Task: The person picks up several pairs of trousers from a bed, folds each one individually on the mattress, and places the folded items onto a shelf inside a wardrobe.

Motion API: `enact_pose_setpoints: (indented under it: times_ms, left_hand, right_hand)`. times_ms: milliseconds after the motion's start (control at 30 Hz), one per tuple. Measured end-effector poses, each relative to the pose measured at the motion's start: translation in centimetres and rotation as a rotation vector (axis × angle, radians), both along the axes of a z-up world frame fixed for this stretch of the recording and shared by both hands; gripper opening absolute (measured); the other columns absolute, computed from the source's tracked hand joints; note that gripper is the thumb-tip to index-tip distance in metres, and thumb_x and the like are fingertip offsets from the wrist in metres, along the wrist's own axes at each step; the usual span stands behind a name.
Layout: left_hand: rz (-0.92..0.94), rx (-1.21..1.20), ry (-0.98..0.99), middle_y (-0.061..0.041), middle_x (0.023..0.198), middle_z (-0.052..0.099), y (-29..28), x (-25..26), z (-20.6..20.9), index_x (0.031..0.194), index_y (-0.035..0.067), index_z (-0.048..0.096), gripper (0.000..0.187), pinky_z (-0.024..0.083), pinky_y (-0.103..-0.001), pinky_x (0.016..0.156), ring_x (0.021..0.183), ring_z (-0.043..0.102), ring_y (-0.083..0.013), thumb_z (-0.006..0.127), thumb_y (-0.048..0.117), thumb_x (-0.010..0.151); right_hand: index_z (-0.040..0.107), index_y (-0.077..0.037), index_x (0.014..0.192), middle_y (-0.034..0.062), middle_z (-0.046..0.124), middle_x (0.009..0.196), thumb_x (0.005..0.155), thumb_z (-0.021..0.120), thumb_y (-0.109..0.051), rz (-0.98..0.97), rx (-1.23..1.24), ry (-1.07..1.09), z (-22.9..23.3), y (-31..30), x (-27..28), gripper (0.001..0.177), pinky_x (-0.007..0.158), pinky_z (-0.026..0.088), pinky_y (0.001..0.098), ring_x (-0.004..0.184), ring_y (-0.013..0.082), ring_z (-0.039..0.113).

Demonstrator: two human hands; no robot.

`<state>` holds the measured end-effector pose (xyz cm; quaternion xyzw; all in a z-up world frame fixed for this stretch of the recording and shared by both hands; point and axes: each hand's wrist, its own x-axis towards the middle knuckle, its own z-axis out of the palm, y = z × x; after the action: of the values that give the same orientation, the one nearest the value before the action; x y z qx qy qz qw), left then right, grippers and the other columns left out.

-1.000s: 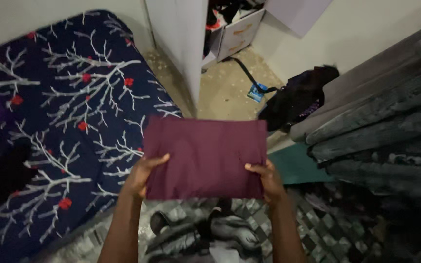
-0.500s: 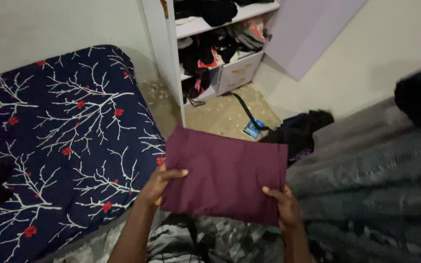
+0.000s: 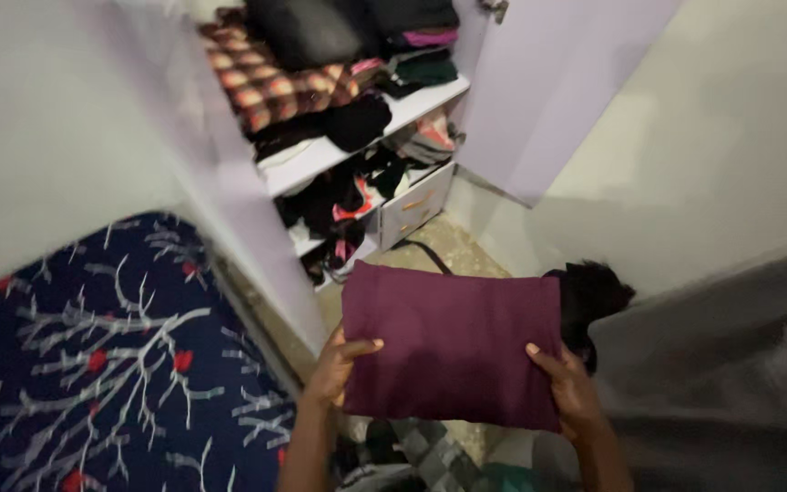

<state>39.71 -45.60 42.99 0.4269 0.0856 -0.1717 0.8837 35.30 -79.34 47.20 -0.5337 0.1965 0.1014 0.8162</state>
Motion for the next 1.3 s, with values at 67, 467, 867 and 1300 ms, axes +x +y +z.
enact_pose_setpoints:
  times_ms: [67,467,867,1300]
  left_hand:
    - [-0.035,-0.004,-0.042,-0.012,0.126,0.070,-0.1,3.6,0.3,0.142,0.004,0.053,0.069,0.054,-0.043,0.098,0.113,0.067,-0.0272,0.070,-0.002,0.076]
    - [0.043,0.094,0.005,-0.015,0.128,0.070,2.2,14.5,4.5,0.142,0.002,0.052,0.071,0.057,-0.043,0.097,0.113,0.069,-0.0291,0.068,-0.003,0.072]
    - [0.279,0.141,-0.025,-0.017,0.134,0.064,2.5,22.8,4.7,0.147,0.003,0.049,0.078,0.052,-0.048,0.102,0.117,0.065,-0.0322,0.068,-0.001,0.071]
    - [0.333,0.402,-0.046,-0.019,0.136,0.065,-1.6,41.5,11.8,0.148,0.008,0.046,0.077,0.053,-0.052,0.106,0.121,0.066,-0.0358,0.074,0.012,0.077]
  right_hand:
    - [0.046,0.000,0.150,0.0200,0.063,0.138,0.088,0.066,-0.028,-0.003,-0.017,-0.041,-0.2,-0.3,2.1,0.071,0.099,0.054,0.0474,0.121,0.0328,0.065]
    - [0.044,-0.008,0.151,0.0180,0.064,0.135,0.090,0.066,-0.027,-0.070,-0.138,0.187,2.4,3.6,15.6,0.068,0.097,0.056,0.0516,0.114,0.0340,0.068]
    - [0.048,-0.010,0.151,0.0152,0.066,0.136,0.084,0.069,-0.031,0.139,-0.248,0.194,1.5,4.7,30.6,0.073,0.098,0.052,0.0475,0.115,0.0328,0.067]
    - [0.047,0.001,0.149,0.0219,0.064,0.138,0.078,0.079,-0.029,0.084,-0.164,0.148,0.7,-1.0,50.2,0.084,0.105,0.048,0.0476,0.123,0.0357,0.063]
